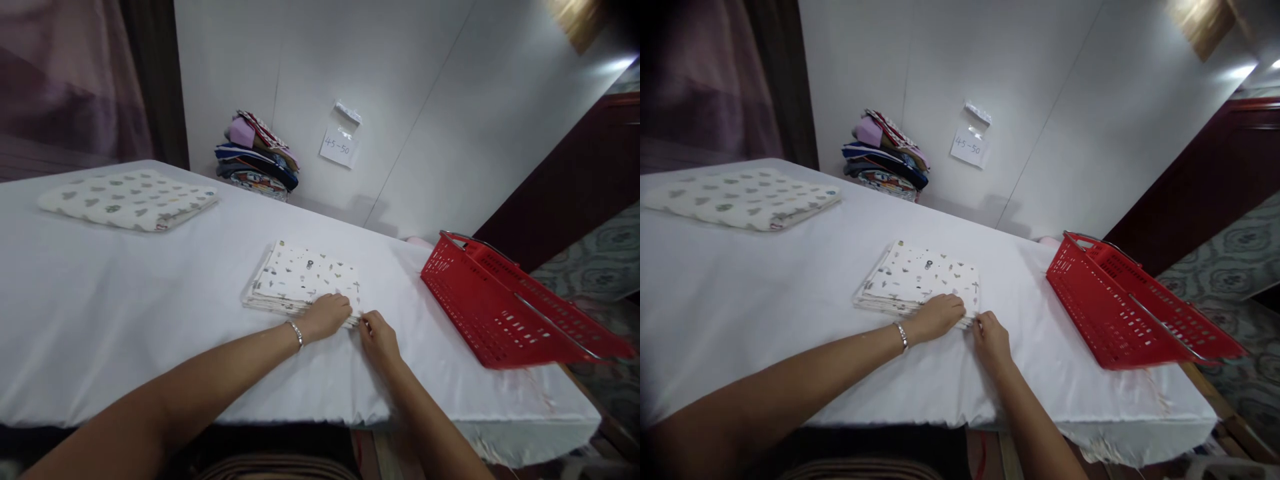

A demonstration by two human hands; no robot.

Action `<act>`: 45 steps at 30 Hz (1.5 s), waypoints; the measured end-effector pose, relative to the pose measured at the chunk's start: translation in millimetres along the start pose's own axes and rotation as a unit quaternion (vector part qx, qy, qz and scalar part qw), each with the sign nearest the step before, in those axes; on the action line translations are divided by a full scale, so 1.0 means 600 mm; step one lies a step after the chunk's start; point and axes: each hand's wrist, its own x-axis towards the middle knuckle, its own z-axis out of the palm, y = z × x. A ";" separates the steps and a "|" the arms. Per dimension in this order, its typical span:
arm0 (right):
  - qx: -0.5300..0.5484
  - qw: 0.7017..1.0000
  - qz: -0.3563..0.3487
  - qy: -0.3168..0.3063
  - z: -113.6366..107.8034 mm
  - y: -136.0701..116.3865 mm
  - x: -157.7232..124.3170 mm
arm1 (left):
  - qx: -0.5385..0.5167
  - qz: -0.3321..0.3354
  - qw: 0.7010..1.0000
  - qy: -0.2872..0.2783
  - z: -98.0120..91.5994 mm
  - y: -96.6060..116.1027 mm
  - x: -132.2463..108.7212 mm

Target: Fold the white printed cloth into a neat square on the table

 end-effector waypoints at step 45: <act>-0.049 0.982 -0.184 0.013 0.017 -0.051 0.038 | 0.001 -0.089 0.994 0.056 -0.110 -0.127 -0.187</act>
